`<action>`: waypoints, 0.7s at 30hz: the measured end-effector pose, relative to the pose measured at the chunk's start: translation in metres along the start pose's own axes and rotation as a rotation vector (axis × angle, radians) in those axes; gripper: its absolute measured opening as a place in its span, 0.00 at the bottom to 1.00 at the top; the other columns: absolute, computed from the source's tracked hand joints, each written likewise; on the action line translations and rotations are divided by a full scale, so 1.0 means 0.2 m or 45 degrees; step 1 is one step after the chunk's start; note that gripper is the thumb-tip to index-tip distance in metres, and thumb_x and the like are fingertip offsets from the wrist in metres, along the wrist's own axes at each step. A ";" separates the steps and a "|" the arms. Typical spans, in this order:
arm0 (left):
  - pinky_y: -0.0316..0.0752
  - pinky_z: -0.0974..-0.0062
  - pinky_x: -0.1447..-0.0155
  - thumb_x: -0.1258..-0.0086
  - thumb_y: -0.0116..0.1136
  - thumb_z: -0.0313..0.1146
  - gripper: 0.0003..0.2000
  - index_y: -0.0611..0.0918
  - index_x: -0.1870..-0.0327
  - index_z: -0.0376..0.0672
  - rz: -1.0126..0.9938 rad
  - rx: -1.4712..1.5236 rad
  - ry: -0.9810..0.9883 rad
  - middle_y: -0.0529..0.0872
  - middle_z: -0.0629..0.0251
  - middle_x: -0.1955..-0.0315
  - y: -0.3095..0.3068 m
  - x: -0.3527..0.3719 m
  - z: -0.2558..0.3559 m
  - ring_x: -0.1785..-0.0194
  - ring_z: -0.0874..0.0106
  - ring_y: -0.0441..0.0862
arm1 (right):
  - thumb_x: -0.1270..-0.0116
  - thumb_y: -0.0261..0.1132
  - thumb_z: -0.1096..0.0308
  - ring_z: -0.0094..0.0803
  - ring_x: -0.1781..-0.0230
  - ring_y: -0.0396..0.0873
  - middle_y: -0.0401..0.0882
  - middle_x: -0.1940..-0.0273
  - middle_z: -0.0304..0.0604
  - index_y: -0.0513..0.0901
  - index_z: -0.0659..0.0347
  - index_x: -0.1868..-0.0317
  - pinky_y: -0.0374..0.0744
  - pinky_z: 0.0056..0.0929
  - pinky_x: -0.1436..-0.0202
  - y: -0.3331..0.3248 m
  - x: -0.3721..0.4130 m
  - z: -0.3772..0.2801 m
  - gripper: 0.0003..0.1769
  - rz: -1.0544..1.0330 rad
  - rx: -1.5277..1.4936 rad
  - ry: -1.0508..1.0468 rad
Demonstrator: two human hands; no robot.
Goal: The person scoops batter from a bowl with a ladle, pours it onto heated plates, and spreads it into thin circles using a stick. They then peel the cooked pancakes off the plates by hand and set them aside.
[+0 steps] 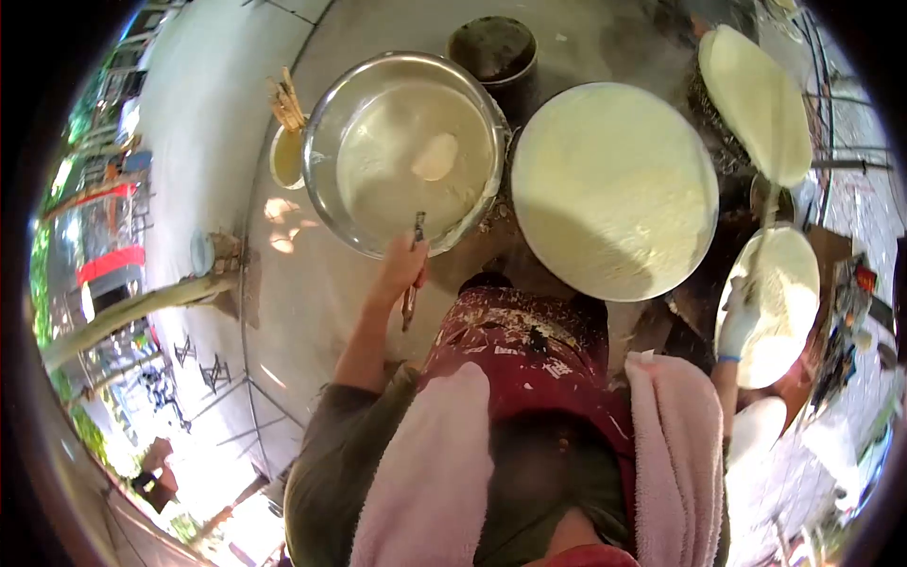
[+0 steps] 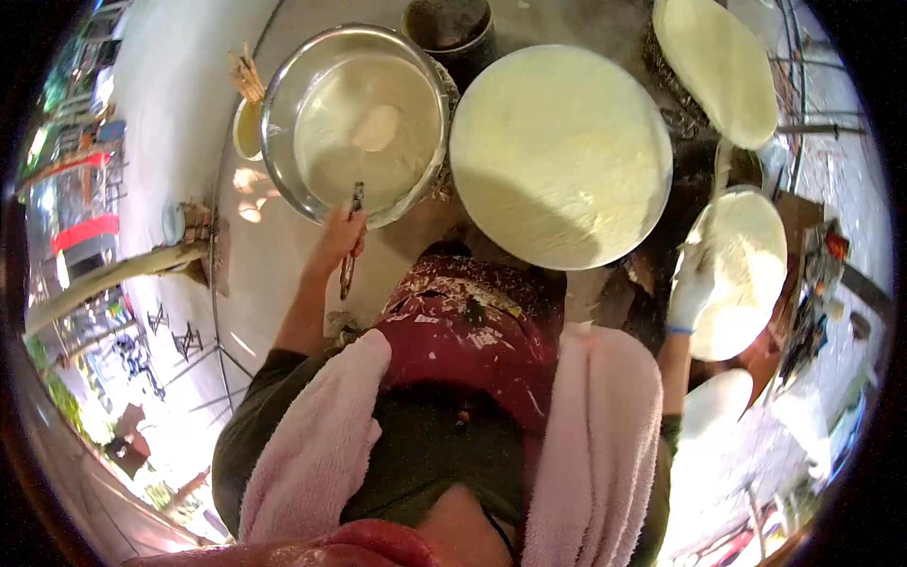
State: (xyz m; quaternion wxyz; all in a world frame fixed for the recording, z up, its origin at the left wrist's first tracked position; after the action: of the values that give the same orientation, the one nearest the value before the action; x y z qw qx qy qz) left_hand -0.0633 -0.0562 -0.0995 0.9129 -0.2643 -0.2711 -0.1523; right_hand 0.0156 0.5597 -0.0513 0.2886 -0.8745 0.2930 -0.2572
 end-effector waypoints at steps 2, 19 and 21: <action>0.74 0.58 0.68 0.31 0.49 0.33 0.11 0.75 0.58 0.32 0.203 -0.958 0.237 0.81 0.54 0.76 -0.06 -0.19 -0.14 0.76 0.54 0.79 | 0.32 0.60 0.71 0.24 0.55 0.77 0.80 0.50 0.41 0.73 0.67 0.38 0.76 0.23 0.49 0.18 0.46 -0.23 0.22 0.015 -0.098 -0.407; 0.62 0.71 0.76 0.25 0.43 0.49 0.19 0.75 0.64 0.40 -0.656 0.417 -0.504 0.67 0.69 0.86 0.11 -0.50 -0.89 0.85 0.72 0.64 | 0.35 0.65 0.61 0.27 0.71 0.79 0.83 0.65 0.42 0.78 0.55 0.41 0.80 0.29 0.67 1.13 1.58 0.23 0.22 -0.507 0.131 0.142; 0.58 0.78 0.76 0.25 0.42 0.49 0.18 0.74 0.63 0.42 -0.638 0.764 -0.503 0.59 0.78 0.85 0.23 -0.27 -0.83 0.87 0.79 0.55 | 0.31 0.60 0.67 0.15 0.70 0.69 0.75 0.69 0.30 0.75 0.63 0.39 0.69 0.15 0.68 1.32 1.69 0.36 0.21 -0.661 0.032 0.415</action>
State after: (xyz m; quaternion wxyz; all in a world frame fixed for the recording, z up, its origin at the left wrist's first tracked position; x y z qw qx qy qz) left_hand -0.0190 -0.1055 -0.2669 0.8148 0.0626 -0.5285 -0.2300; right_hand 0.1994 0.1882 -0.1804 0.1734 -0.8636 0.0990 -0.4629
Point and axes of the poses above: each hand's wrist, its own x-axis away from the middle knuckle, its own y-axis out of the palm, z = x × y, the point moved 8 cm from there along -x, towards the middle knuckle
